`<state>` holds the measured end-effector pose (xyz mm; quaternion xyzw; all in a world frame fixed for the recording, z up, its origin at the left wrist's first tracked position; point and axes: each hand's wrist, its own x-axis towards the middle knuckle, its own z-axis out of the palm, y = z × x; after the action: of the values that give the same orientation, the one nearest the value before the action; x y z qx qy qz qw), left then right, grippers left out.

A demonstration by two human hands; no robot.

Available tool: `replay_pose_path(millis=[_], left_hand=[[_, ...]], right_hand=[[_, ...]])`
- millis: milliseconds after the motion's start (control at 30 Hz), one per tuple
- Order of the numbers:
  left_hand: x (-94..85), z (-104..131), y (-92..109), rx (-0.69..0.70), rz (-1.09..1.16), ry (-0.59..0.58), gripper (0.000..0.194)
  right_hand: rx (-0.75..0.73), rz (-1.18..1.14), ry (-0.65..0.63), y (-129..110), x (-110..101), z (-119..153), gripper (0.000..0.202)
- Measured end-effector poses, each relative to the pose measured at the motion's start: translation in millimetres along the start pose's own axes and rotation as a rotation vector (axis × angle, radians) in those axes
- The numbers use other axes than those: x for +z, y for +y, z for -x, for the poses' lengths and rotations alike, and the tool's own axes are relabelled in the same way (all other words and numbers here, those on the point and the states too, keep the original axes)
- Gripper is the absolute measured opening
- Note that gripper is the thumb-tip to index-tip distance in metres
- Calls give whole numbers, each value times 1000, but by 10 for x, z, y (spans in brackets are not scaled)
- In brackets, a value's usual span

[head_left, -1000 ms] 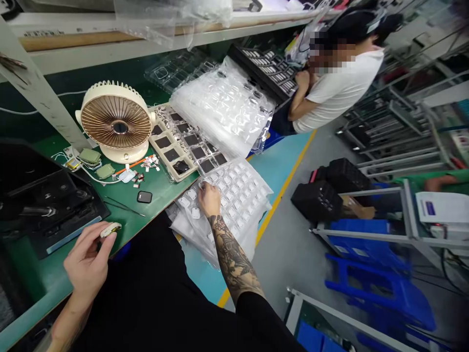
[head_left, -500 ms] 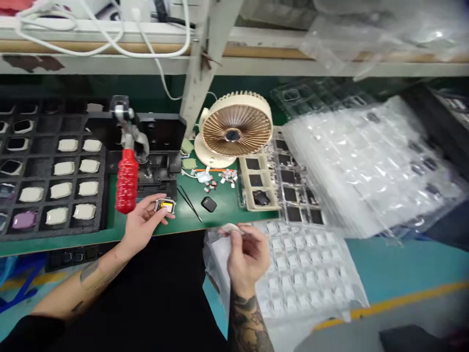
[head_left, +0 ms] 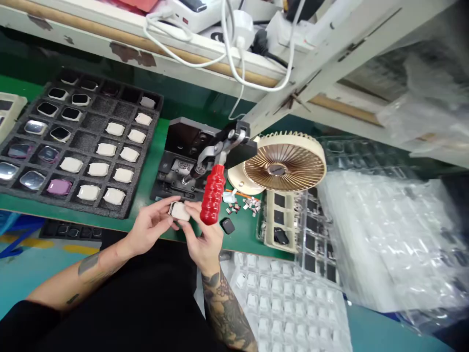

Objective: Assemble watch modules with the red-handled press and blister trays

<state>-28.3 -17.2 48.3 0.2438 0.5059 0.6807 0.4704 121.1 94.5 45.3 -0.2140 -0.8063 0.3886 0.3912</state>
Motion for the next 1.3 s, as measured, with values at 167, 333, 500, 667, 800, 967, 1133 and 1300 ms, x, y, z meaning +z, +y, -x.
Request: replay_pose_path(millis=[167,333,500,667,800,967,1133,1300], left_hand=[[-36,-27,51,-24,-9,53,39],[-57,-33,76,16,-118,-20,44],[-49,-18,-2,57,-251,22,29],[-64,-31,-54,9,-112,115,35],[-110,-63,14,-223,244,216,64],[-167,-51,108,-207,309,212,55],[-185,-21,140,-173,285,166,48],[-215,-15,76,-141,111,116,42]], right_hand=[[124,-52,23,-4,130,13,40],[260,-267,26,29,145,27,23],[266,-220,112,-16,215,41,17],[227,-74,42,-112,163,-63,13],[-143,172,317,-124,-110,-462,24],[-498,237,143,-96,-316,-1107,48],[-382,219,92,-312,-258,-1334,59],[-585,93,252,-779,-199,-1439,40]])
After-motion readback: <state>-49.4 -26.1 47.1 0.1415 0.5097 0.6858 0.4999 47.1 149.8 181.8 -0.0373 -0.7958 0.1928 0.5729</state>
